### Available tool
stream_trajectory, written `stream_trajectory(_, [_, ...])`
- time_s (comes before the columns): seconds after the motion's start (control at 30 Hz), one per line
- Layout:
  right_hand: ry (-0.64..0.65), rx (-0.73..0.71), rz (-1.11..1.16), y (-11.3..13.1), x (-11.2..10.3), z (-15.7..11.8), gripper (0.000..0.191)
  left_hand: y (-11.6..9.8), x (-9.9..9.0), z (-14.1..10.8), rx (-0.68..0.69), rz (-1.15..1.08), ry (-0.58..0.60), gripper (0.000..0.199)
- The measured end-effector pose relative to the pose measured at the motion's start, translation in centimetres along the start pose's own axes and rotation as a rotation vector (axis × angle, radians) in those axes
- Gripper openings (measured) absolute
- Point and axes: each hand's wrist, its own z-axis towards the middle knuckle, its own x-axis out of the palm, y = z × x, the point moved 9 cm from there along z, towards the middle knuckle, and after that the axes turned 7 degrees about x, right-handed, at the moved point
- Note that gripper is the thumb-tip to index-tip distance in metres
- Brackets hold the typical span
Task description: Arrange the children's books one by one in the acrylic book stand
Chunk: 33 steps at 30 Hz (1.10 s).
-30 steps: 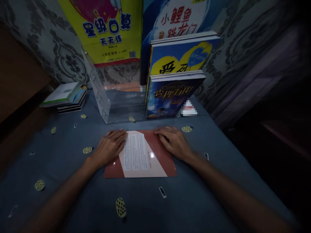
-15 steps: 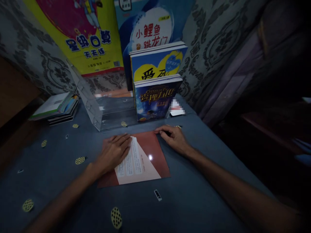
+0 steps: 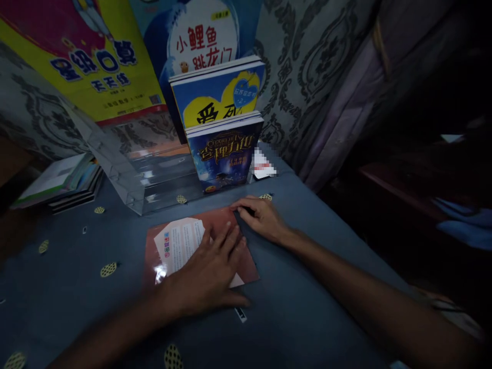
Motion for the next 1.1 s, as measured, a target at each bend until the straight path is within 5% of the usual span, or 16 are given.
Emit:
stream_trajectory(0.17, [0.007, 0.013, 0.002, -0.4, 0.2, 0.1, 0.031, 0.3, 0.3, 0.0, -0.025, 0.03, 0.0, 0.078])
stream_trajectory(0.43, [0.071, -0.022, 0.017, 0.0, 0.7, 0.0, 0.03, 2.2, 0.2, 0.6, -0.059, 0.079, -0.038, 0.074])
stream_trajectory(1.1, [0.209, 0.095, 0.202, 1.2, 1.1, -2.4, 0.025, -0.4, -1.6, 0.2, 0.06, 0.213, -0.268, 0.038])
